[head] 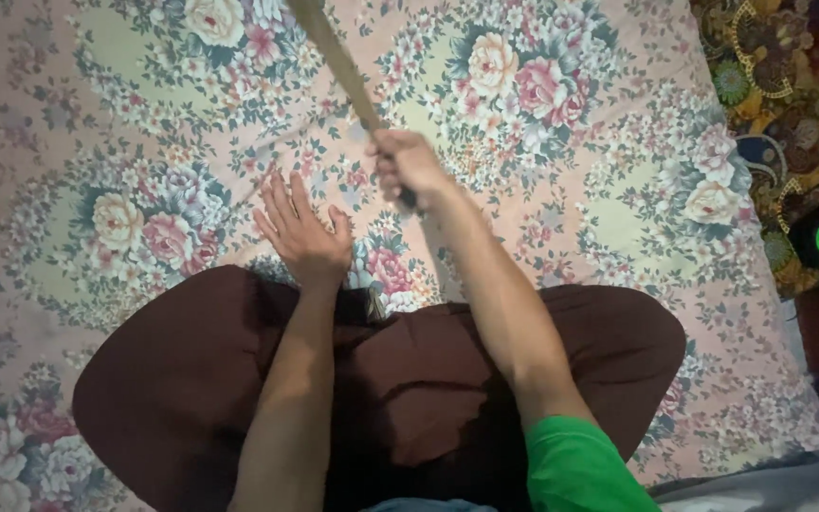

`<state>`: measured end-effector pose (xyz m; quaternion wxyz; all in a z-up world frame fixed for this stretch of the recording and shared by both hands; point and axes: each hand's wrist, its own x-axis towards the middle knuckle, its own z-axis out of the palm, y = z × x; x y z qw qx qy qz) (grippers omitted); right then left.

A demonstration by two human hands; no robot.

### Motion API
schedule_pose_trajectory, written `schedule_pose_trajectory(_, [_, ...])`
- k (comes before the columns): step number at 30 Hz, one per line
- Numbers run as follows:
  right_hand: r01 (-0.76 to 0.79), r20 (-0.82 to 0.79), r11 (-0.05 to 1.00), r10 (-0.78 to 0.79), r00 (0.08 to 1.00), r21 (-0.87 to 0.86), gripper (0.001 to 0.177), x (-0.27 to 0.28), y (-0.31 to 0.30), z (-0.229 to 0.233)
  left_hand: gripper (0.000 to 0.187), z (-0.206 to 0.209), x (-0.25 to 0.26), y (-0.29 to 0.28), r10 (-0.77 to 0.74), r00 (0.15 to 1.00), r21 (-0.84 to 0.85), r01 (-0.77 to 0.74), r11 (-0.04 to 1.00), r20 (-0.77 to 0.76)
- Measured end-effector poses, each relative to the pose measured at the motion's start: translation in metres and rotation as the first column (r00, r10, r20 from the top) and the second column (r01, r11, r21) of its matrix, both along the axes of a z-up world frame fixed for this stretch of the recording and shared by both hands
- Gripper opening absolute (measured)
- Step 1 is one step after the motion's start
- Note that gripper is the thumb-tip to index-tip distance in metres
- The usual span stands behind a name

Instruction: The recorder is using a stick broom to sweep and clean a bed covered in a floral sheet.

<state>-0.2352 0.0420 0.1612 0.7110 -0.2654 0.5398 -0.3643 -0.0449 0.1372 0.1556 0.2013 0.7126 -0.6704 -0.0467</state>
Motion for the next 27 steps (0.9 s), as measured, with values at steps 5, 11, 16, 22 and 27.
schedule_pose_trajectory(5, [0.201,0.017,0.978,-0.202,0.979,0.051,0.021,-0.094,-0.018,-0.033,0.073,-0.009,0.001,-0.001,0.012,1.000,-0.003,-0.012,1.000,0.006])
schedule_pose_trajectory(11, [0.659,0.103,0.751,-0.653,0.750,-0.040,0.025,-0.183,-0.014,-0.049,0.073,-0.001,-0.001,0.001,0.012,1.000,0.017,-0.012,1.000,-0.002])
schedule_pose_trajectory(16, [0.569,0.042,0.689,-0.620,0.784,-0.448,0.017,-0.129,-0.033,-0.098,0.072,0.002,-0.001,-0.001,0.022,1.000,0.058,-0.023,0.998,0.017])
schedule_pose_trajectory(22, [-0.209,-0.447,0.728,-0.148,0.882,-0.653,0.020,0.035,-0.034,-0.042,0.072,-0.003,0.000,0.000,0.010,1.000,0.013,-0.010,1.000,0.011])
schedule_pose_trajectory(27, [-0.627,-0.876,0.704,0.013,0.483,-0.335,0.016,-0.002,-0.064,-0.103,0.071,0.005,0.001,0.000,-0.005,0.999,-0.005,0.005,1.000,-0.043])
